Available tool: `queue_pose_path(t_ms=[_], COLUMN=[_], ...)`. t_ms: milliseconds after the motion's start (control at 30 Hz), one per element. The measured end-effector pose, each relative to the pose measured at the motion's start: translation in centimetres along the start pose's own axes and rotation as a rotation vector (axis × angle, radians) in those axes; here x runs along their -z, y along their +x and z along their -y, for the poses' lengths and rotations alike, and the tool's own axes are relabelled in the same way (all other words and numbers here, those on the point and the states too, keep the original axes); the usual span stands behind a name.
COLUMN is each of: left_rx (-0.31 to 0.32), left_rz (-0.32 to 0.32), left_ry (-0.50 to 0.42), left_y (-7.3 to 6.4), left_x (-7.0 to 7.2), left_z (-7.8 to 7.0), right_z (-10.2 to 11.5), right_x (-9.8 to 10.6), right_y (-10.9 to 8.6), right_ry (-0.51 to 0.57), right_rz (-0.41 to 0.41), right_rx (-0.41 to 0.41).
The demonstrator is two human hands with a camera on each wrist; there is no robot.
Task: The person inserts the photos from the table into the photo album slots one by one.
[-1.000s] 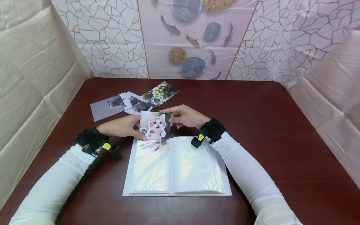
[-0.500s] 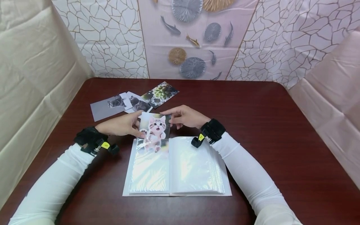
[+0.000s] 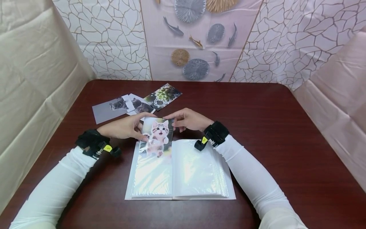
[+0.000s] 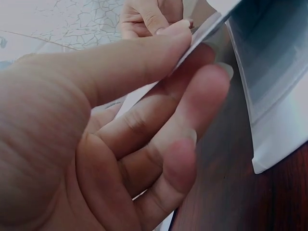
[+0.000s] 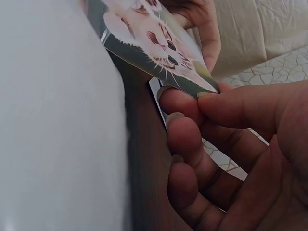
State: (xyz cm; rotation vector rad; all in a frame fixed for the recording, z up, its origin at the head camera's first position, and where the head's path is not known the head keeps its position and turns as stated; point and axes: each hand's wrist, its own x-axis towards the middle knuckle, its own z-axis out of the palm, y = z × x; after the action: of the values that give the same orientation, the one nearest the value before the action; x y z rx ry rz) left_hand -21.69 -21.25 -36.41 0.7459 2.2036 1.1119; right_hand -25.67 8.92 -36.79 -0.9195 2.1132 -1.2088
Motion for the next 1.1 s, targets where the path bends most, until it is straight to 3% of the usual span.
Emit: queue_pose_path(t_ms=[200, 600, 867, 1100], left_rx=[-0.019, 0.025, 0.0, -0.015], left_rz=[0.006, -0.015, -0.028, -0.019], left_ry=[-0.001, 0.076, 0.138, 0.126], left_y=[0.12, 0.21, 0.14, 0.18], left_x=[-0.14, -0.15, -0.04, -0.09], left_z=[0.27, 0.24, 0.12, 0.2], right_z=[-0.17, -0.04, 0.03, -0.06], right_x=[-0.16, -0.17, -0.09, -0.08], right_y=[-0.01, -0.02, -0.11, -0.14], right_ry=[-0.006, -0.016, -0.013, -0.021], right_rz=[0.009, 0.04, 0.086, 0.103], right_rx=[0.009, -0.009, 0.003, -0.006])
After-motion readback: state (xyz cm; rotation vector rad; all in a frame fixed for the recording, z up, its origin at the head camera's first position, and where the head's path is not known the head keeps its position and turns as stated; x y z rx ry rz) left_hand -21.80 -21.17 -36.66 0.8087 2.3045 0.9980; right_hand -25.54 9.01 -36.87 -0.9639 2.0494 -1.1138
